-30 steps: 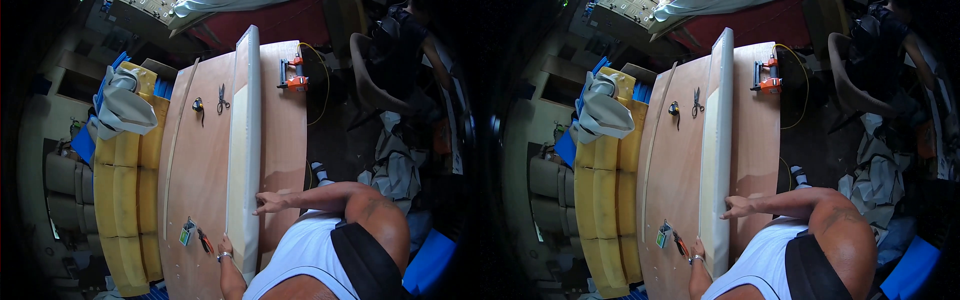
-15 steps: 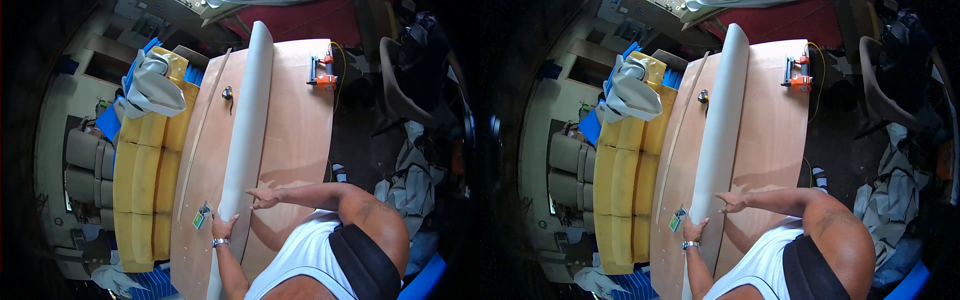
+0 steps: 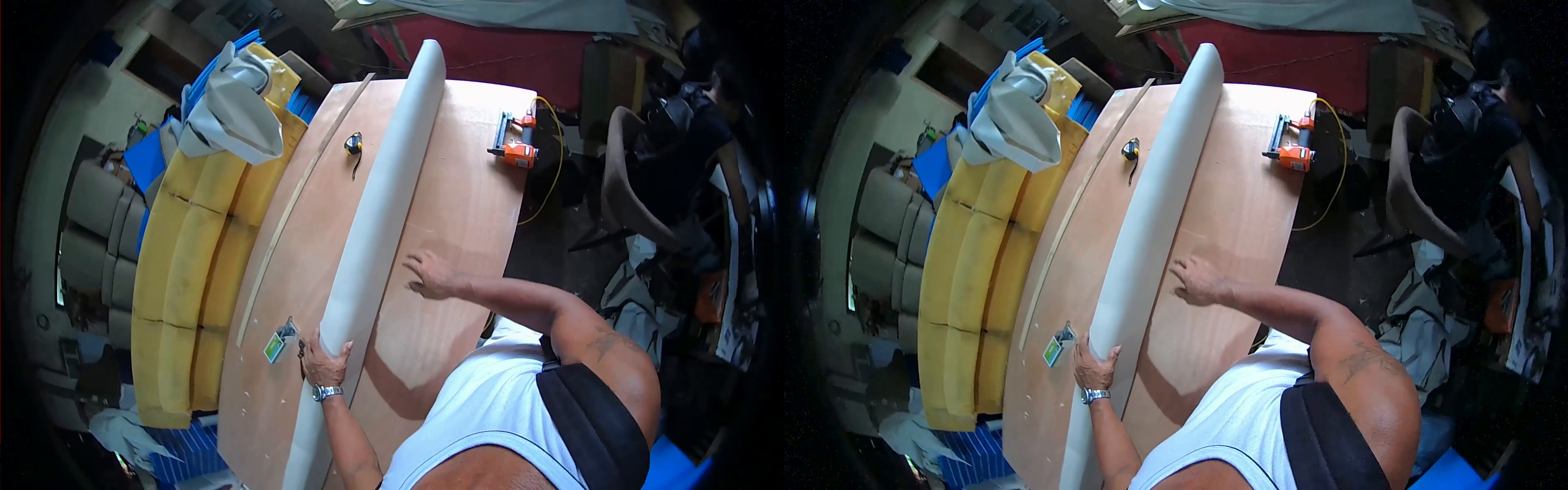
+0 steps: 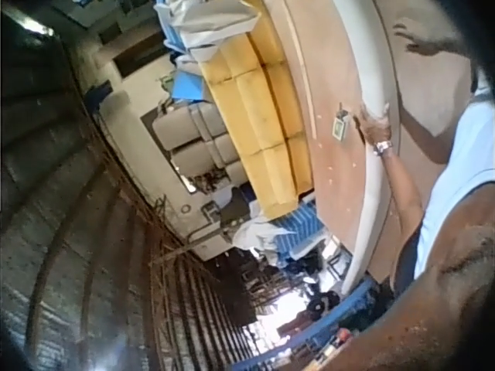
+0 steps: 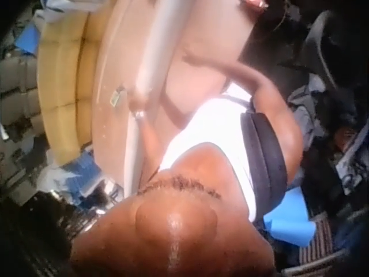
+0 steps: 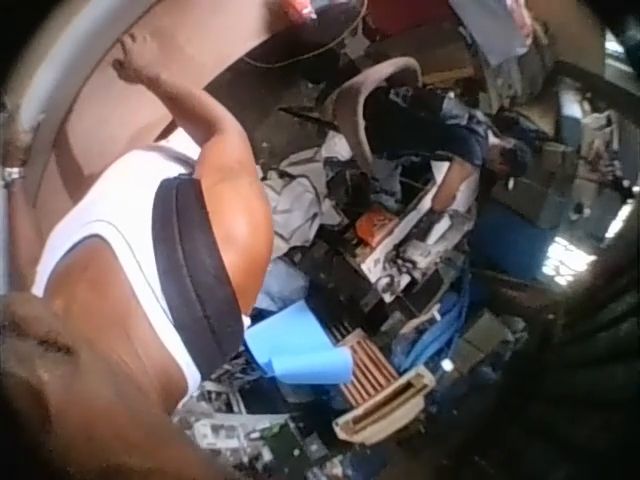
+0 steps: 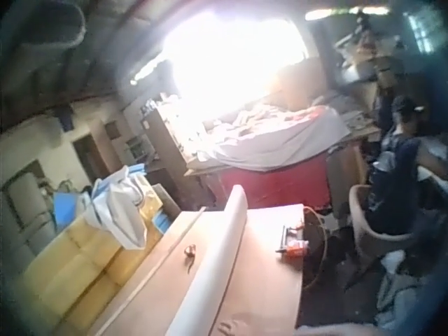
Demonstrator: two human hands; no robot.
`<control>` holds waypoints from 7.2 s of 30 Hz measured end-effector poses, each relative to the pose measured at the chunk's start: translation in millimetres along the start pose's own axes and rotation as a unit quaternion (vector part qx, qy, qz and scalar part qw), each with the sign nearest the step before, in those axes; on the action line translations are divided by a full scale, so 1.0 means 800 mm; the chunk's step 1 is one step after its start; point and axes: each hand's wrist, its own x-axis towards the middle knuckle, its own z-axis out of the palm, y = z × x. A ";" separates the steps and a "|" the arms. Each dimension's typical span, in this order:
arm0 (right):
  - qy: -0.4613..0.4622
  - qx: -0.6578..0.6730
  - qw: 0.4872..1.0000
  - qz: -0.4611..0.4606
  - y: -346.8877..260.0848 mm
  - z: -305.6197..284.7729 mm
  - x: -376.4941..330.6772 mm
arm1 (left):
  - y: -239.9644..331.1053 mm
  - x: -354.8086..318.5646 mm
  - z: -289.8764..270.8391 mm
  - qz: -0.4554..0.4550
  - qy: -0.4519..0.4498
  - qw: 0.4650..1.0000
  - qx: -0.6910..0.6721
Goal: Use a staple gun and scissors to attach and trim white upholstery material onto a wooden furniture board.
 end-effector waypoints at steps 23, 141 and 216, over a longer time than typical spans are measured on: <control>0.113 -0.179 0.976 -0.060 0.265 -0.258 0.331 | 0.168 0.137 0.082 -0.156 0.004 0.981 0.118; -0.293 0.633 0.603 0.388 0.031 0.157 -0.086 | -0.215 -0.278 0.045 -0.424 -0.274 0.863 -0.029; 0.163 0.634 0.713 0.251 -0.006 -0.037 -0.024 | 0.127 -0.314 -0.117 -0.314 -0.192 0.927 0.074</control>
